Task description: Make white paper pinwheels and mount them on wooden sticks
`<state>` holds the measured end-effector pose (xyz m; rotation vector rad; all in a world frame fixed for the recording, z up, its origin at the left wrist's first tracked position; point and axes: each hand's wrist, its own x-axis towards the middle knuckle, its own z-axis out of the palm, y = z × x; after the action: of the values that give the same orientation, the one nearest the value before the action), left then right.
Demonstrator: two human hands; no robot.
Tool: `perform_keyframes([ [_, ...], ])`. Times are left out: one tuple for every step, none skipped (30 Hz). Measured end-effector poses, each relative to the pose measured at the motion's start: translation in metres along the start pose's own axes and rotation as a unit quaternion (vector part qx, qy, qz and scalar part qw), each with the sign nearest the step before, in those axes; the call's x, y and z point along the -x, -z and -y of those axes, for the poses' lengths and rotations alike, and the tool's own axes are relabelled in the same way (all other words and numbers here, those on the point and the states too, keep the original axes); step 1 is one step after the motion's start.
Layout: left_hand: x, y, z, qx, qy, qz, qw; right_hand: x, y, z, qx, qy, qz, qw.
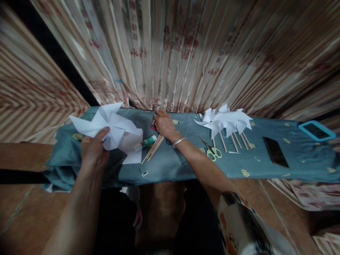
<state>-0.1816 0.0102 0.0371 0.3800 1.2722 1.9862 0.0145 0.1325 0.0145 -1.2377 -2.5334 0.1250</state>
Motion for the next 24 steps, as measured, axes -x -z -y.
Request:
perform_keyframes([
  [0.0,-0.001,0.001,-0.003,-0.001,0.001,1.0,0.002,-0.002,-0.001,-0.034,-0.018,-0.028,0.999],
  [0.0,-0.001,0.002,-0.006,-0.001,0.005,1.0,0.005,-0.004,-0.001,-0.074,-0.039,-0.056,0.995],
  [0.0,-0.002,0.003,-0.007,-0.002,0.012,1.0,0.008,-0.005,-0.002,-0.12,-0.065,-0.085,0.987],
  [0.0,-0.003,0.004,-0.007,-0.002,0.018,1.0,0.011,-0.007,-0.002,-0.169,-0.092,-0.113,0.975],
  [0.0,-0.004,0.004,-0.006,-0.002,0.022,1.0,0.014,-0.007,-0.002,-0.22,-0.12,-0.14,0.958],
  [0.001,-0.005,0.005,-0.005,-0.001,0.025,1.0,0.018,-0.007,-0.002,-0.271,-0.146,-0.166,0.937],
  [0.001,-0.006,0.006,-0.003,-0.001,0.026,1.0,0.023,-0.007,-0.001,-0.319,-0.168,-0.19,0.913],
  [0.002,-0.007,0.007,-0.002,0.001,0.027,1.0,0.028,-0.005,-0.001,-0.361,-0.185,-0.211,0.889],
  [0.002,-0.009,0.008,-0.003,0.003,0.028,1.0,0.034,-0.003,0.0,-0.398,-0.197,-0.227,0.867],
  [0.003,-0.01,0.009,-0.005,0.004,0.031,1.0,0.041,0.0,0.0,-0.428,-0.207,-0.239,0.847],
  [0.004,-0.011,0.01,-0.009,0.004,0.033,0.999,0.048,0.003,0.0,-0.45,-0.215,-0.247,0.831],
  [0.005,-0.013,0.01,-0.012,0.004,0.037,0.999,0.055,0.007,0.001,-0.466,-0.223,-0.254,0.818],
  [0.006,-0.015,0.011,-0.014,0.004,0.039,0.999,0.062,0.011,0.001,-0.475,-0.233,-0.259,0.808],
  [0.007,-0.017,0.012,-0.017,0.004,0.041,0.999,0.069,0.014,0.001,-0.48,-0.242,-0.263,0.801],
  [0.009,-0.02,0.013,-0.019,0.004,0.043,0.999,0.076,0.017,0.0,-0.485,-0.251,-0.264,0.795],
  [0.011,-0.022,0.014,-0.022,0.005,0.044,0.999,0.082,0.019,0.0,-0.491,-0.26,-0.261,0.789],
  [0.014,-0.025,0.016,-0.025,0.006,0.048,0.999,0.089,0.021,-0.002,-0.501,-0.269,-0.254,0.783],
  [0.018,-0.028,0.018,-0.027,0.006,0.051,0.998,0.095,0.022,-0.003,-0.515,-0.277,-0.243,0.774],
  [0.023,-0.031,0.022,-0.03,0.009,0.058,0.998,0.101,0.023,-0.005,-0.531,-0.287,-0.23,0.763],
  [0.028,-0.034,0.025,-0.035,0.015,0.067,0.997,0.108,0.024,-0.007,-0.548,-0.298,-0.219,0.75],
  [0.035,-0.036,0.03,-0.041,0.025,0.078,0.996,0.114,0.025,-0.009,-0.564,-0.309,-0.208,0.737],
  [0.042,-0.039,0.035,-0.051,0.04,0.093,0.994,0.12,0.026,-0.011,-0.577,-0.322,-0.199,0.724],
  [0.05,-0.041,0.041,-0.064,0.059,0.108,0.99,0.126,0.027,-0.013,-0.586,-0.333,-0.192,0.714],
  [0.058,-0.044,0.047,-0.077,0.078,0.124,0.986,0.131,0.029,-0.014,-0.592,-0.343,-0.186,0.705],
])
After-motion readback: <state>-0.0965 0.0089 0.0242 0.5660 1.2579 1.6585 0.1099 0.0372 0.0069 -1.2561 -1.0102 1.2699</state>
